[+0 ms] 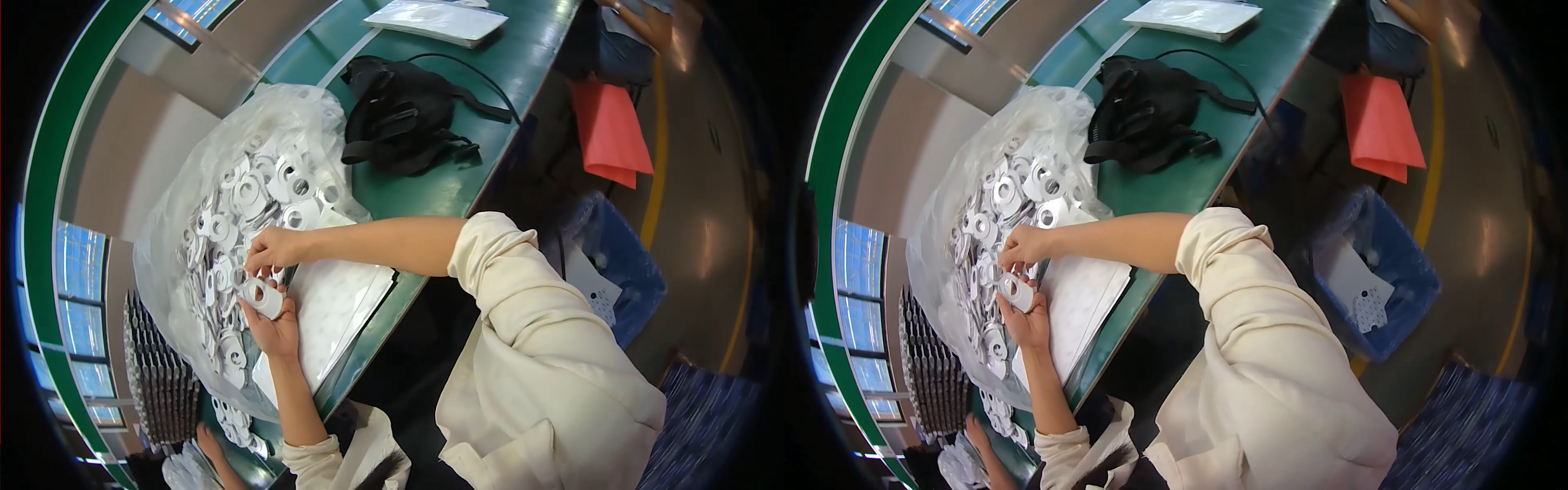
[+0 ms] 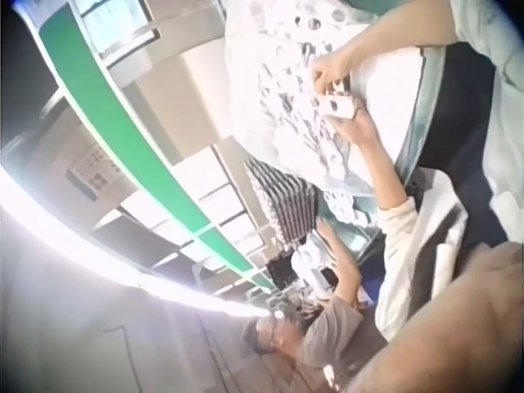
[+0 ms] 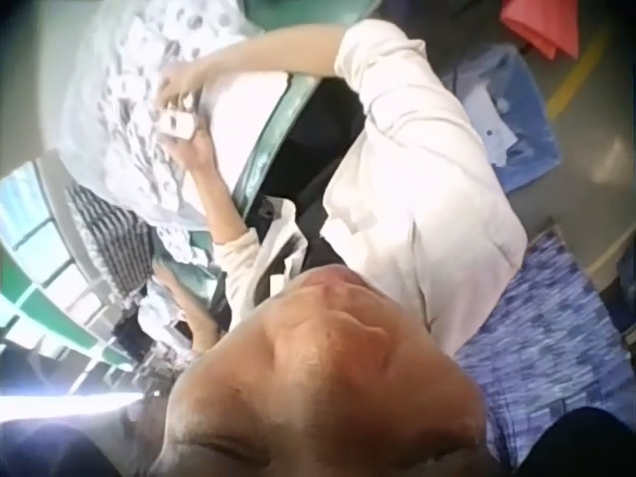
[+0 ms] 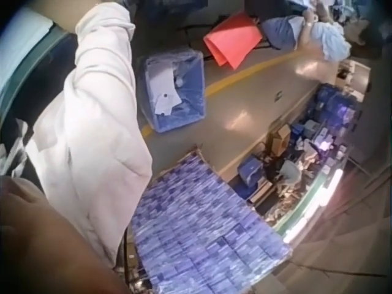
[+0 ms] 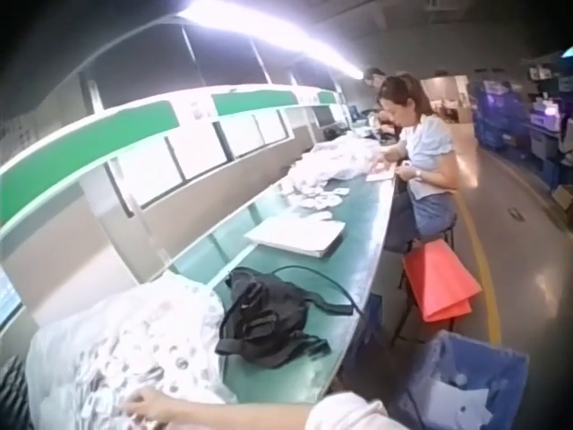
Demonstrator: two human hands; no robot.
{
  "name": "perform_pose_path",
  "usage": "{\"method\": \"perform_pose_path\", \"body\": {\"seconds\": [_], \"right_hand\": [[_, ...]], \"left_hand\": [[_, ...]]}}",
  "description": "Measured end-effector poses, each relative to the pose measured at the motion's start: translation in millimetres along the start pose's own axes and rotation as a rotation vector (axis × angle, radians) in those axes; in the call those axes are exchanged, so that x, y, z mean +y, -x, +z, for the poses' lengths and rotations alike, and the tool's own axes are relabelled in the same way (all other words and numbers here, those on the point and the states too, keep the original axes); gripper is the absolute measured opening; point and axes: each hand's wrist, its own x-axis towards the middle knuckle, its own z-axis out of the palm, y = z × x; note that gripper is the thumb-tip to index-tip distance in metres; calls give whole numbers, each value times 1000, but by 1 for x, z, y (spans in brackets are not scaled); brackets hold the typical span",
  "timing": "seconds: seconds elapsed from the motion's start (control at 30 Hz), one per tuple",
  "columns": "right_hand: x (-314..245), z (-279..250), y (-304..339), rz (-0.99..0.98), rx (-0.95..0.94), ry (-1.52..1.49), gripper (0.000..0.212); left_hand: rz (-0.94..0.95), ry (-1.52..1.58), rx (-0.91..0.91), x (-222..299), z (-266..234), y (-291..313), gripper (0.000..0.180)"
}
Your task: Applying small stickers to plastic circular components at an assembly station.
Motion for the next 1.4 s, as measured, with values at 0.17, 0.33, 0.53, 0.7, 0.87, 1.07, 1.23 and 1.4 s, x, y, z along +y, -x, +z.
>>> {"method": "perform_pose_path", "body": {"seconds": [0.17, 0.33, 0.53, 0.7, 0.87, 1.07, 1.23, 1.4], "right_hand": [[7, 3, -6, 46, -15, 26, 18], [-19, -3, 16, 77, 18, 187, 24], [-27, 7, 14, 144, -1, 150, 19], [-32, 10, 15, 188, 9, 144, 20], [-27, 8, 15, 188, 37, 118, 21], [-23, 6, 14, 204, 29, 60, 22], [-22, 5, 13, 213, 34, 33, 22], [-24, 5, 14, 232, 16, 29, 23]], "left_hand": [[25, 68, 124, -3, -4, 1, 42], [-64, 159, -9, -10, -6, -3, 48], [-66, 59, 84, -2, -8, 0, 55], [-85, 114, 9, -3, -11, -4, 56], [-86, 100, 68, -4, -6, -4, 57], [-92, 109, 40, -5, -11, -4, 61], [-95, 106, 22, -5, -10, -5, 60], [-89, 93, 46, -3, -7, -3, 58]]}}
